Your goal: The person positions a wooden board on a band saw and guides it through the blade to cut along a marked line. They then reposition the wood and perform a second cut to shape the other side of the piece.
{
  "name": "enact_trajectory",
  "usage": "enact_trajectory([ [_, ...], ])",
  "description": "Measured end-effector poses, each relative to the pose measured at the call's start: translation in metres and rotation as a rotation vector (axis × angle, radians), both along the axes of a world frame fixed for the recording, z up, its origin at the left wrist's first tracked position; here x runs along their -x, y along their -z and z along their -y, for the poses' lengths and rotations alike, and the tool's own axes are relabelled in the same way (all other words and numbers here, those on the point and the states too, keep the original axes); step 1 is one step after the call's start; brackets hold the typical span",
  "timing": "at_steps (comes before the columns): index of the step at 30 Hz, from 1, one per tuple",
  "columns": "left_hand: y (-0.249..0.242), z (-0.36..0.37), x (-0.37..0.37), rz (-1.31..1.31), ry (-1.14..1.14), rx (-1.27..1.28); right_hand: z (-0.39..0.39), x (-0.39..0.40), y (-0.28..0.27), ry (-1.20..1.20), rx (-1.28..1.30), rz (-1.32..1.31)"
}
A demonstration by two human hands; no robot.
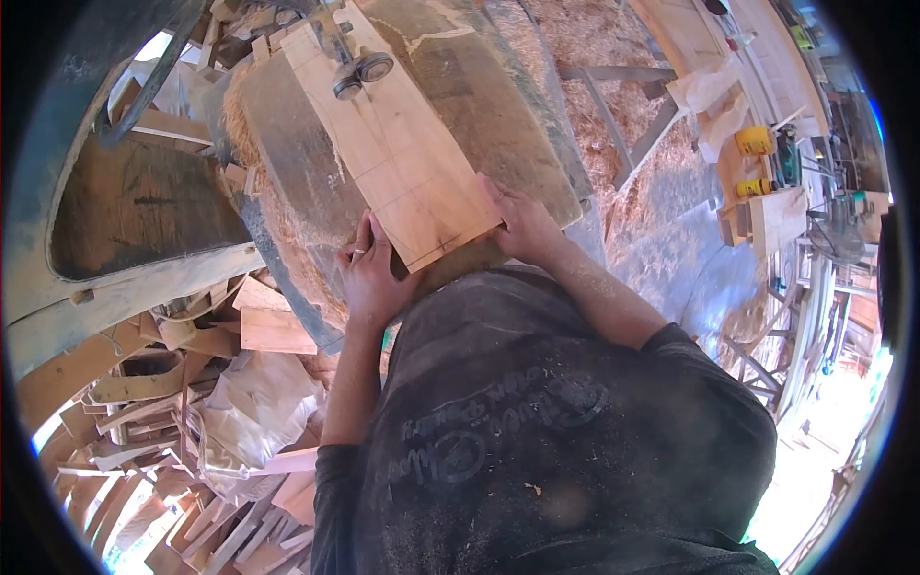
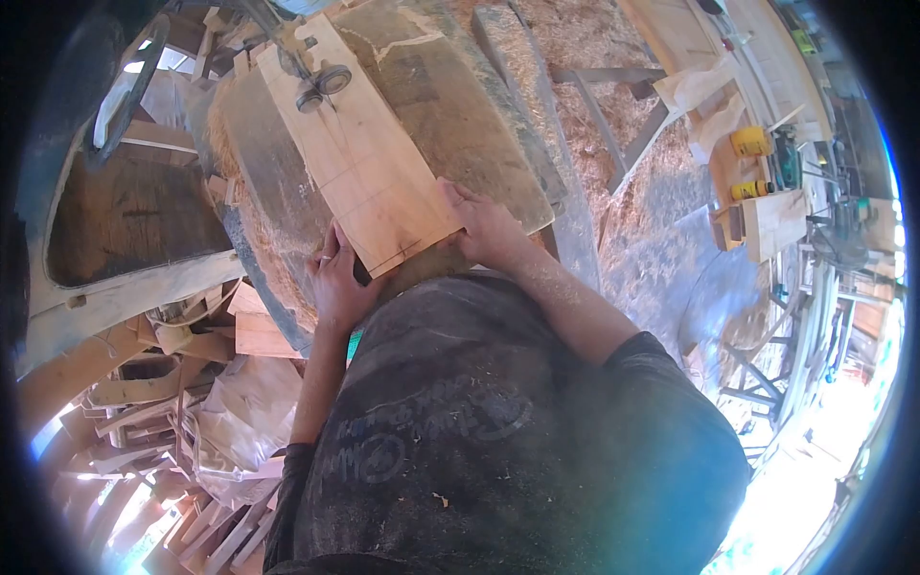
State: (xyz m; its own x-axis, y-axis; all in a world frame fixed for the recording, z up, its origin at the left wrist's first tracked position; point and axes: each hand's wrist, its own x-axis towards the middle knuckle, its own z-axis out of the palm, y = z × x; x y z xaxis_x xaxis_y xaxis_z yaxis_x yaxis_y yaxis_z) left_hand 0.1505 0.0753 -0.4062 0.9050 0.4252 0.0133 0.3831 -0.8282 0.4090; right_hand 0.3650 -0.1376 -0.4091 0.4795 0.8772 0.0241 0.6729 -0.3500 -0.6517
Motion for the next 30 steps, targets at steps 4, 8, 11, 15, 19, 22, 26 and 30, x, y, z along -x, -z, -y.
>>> enact_trajectory([
  [4,0.001,-0.001,-0.004,-0.034,-0.015,-0.056,-0.003,-0.005,0.001,0.004,-0.027,0.022],
  [8,-0.001,-0.004,-0.009,-0.032,-0.014,-0.015,-0.005,-0.011,0.007,-0.01,-0.029,0.025],
  [11,-0.004,-0.003,-0.014,-0.026,-0.024,-0.021,-0.007,-0.015,0.004,0.001,0.015,0.009],
  [15,-0.008,-0.003,-0.02,-0.047,-0.04,-0.002,-0.011,-0.019,-0.002,0.017,-0.015,-0.004],
  [19,-0.005,-0.005,-0.025,-0.038,-0.05,-0.019,-0.015,-0.026,0.0,0.013,-0.067,0.044],
  [22,0.001,-0.006,-0.027,0.081,-0.037,-0.053,-0.018,-0.029,-0.002,0.028,-0.035,0.023],
  [26,0.002,-0.007,-0.031,0.118,-0.027,-0.051,-0.022,-0.034,-0.004,0.033,-0.027,0.013],
  [30,0.005,-0.01,-0.035,0.108,-0.036,-0.026,-0.024,-0.04,0.0,0.017,-0.036,0.016],
])
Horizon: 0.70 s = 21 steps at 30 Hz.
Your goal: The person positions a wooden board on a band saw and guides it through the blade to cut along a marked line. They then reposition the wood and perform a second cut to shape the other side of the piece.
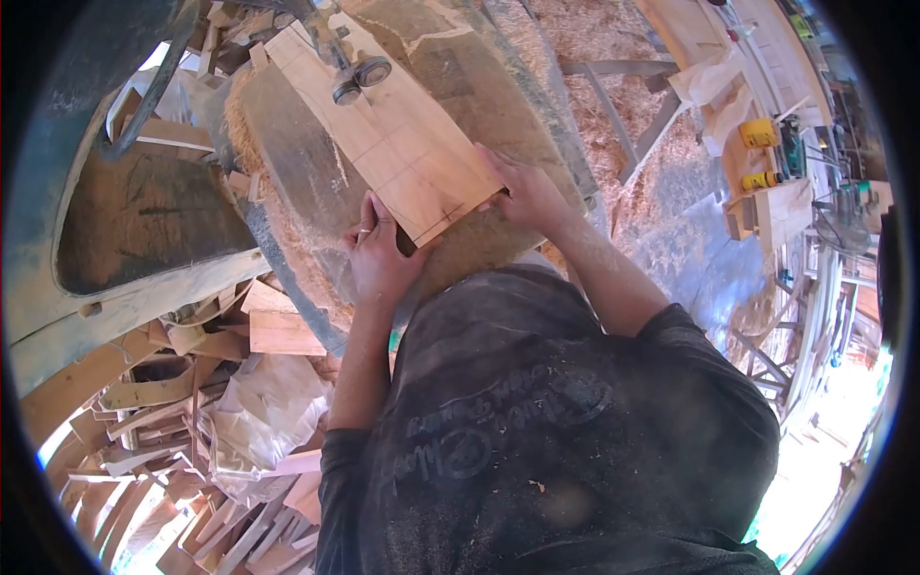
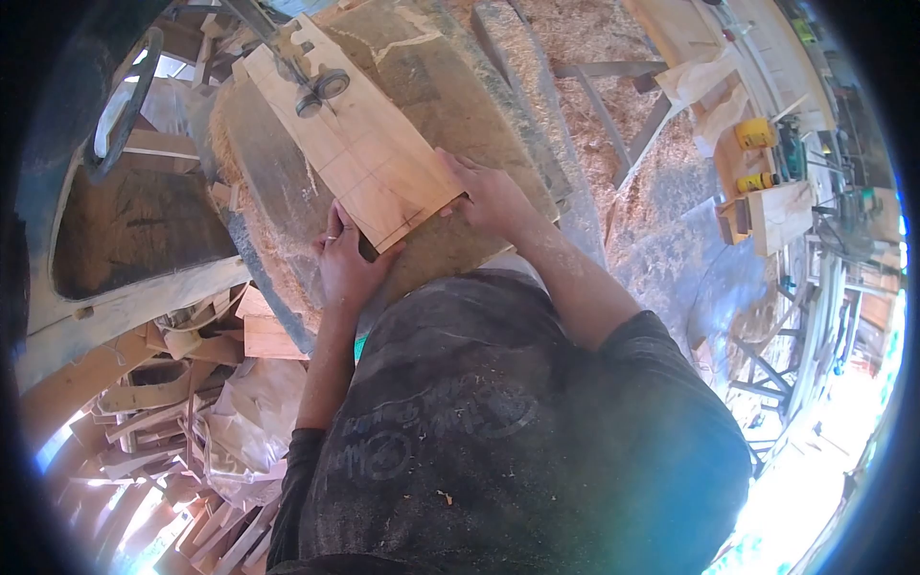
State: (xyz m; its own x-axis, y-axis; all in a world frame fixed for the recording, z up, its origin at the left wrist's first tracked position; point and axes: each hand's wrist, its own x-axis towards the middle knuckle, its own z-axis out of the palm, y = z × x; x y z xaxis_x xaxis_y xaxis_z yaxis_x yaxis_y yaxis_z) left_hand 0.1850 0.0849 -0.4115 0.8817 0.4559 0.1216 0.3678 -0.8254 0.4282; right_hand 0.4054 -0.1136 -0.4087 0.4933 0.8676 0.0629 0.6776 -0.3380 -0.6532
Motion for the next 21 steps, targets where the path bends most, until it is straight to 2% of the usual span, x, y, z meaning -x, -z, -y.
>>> enact_trajectory([
  [13,0.0,-0.01,-0.012,-0.026,-0.029,0.005,-0.014,-0.008,-0.014,0.02,0.089,-0.012],
  [21,-0.014,-0.018,-0.019,-0.13,-0.032,0.03,-0.021,-0.012,-0.013,0.026,0.076,0.007],
])
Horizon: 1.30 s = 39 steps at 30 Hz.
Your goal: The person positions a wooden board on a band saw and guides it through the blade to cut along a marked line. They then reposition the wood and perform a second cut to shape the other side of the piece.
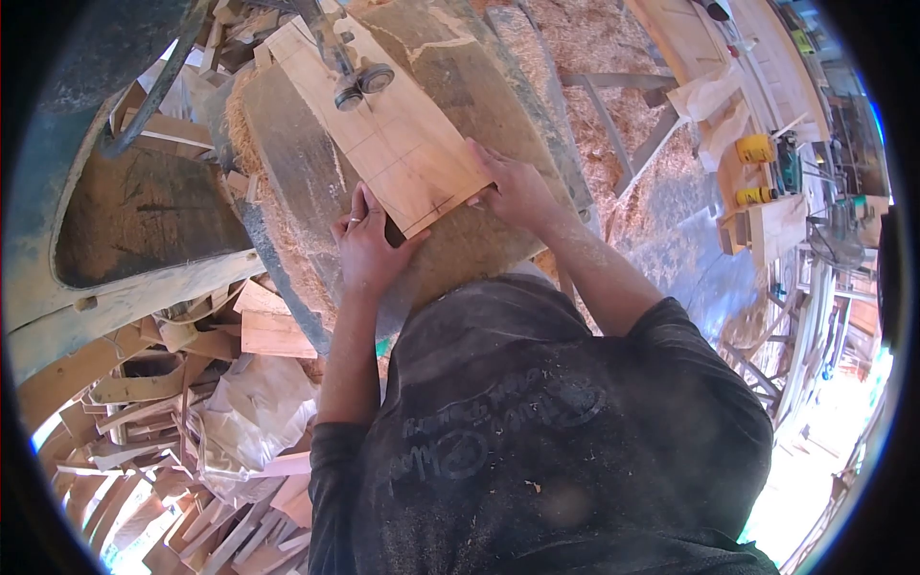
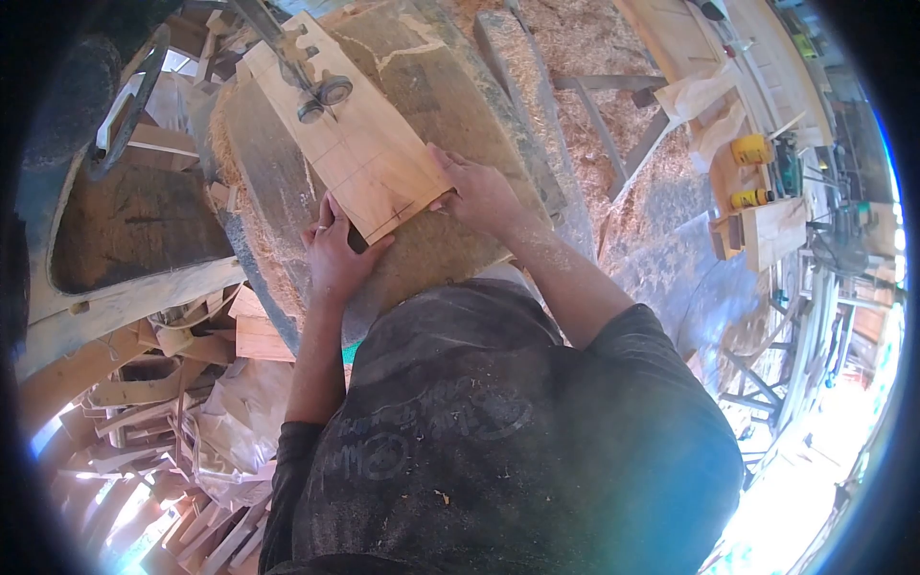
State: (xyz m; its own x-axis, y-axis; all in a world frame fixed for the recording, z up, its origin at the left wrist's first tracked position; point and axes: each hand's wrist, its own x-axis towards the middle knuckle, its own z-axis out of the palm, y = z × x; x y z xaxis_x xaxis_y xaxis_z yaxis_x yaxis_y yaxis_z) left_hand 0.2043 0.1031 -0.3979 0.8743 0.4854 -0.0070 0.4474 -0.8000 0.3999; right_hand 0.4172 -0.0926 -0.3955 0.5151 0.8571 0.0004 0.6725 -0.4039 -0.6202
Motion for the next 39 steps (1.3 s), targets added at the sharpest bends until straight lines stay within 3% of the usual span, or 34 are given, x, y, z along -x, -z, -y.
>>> enact_trajectory([
  [7,0.01,-0.014,-0.004,0.072,0.057,-0.059,-0.008,-0.004,0.002,-0.004,-0.042,-0.005],
  [18,-0.002,-0.026,-0.01,-0.007,0.024,0.014,-0.022,-0.002,-0.013,0.059,0.048,-0.028],
  [39,0.0,-0.043,-0.022,-0.051,0.015,-0.026,-0.036,-0.01,0.001,0.068,-0.016,0.03],
])
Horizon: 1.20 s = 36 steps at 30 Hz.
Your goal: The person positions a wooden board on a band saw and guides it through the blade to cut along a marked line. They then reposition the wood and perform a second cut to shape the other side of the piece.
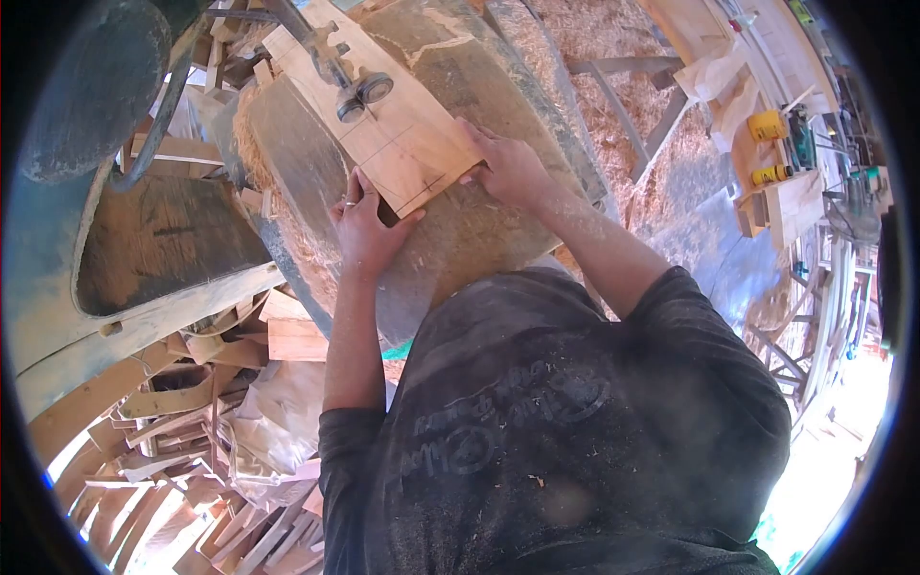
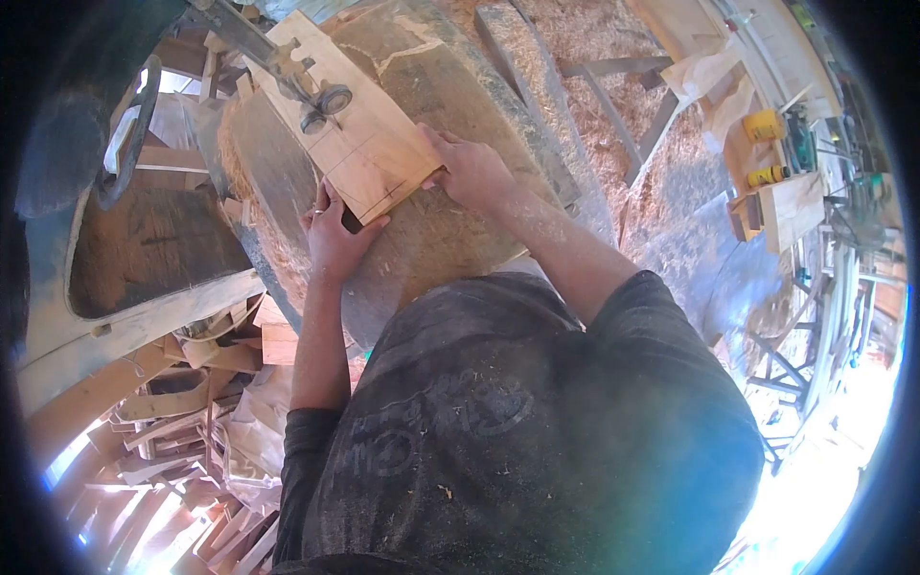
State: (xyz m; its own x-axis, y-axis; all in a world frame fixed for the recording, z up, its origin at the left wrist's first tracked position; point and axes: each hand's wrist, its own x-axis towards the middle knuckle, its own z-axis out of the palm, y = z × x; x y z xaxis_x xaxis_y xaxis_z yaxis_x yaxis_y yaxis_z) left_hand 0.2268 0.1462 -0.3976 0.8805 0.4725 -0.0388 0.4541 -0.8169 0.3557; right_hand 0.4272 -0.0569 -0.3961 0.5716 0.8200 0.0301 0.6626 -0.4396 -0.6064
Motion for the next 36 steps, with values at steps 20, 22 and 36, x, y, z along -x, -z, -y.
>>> enact_trajectory([
  [20,-0.003,-0.017,-0.007,0.017,0.018,0.025,-0.014,0.003,-0.01,0.03,0.04,-0.022],
  [22,-0.004,-0.019,-0.009,0.014,0.016,0.024,-0.015,0.003,-0.01,0.032,0.037,-0.014],
  [36,-0.008,-0.037,-0.013,0.03,0.054,0.075,-0.024,0.008,0.006,0.091,0.03,-0.015],
])
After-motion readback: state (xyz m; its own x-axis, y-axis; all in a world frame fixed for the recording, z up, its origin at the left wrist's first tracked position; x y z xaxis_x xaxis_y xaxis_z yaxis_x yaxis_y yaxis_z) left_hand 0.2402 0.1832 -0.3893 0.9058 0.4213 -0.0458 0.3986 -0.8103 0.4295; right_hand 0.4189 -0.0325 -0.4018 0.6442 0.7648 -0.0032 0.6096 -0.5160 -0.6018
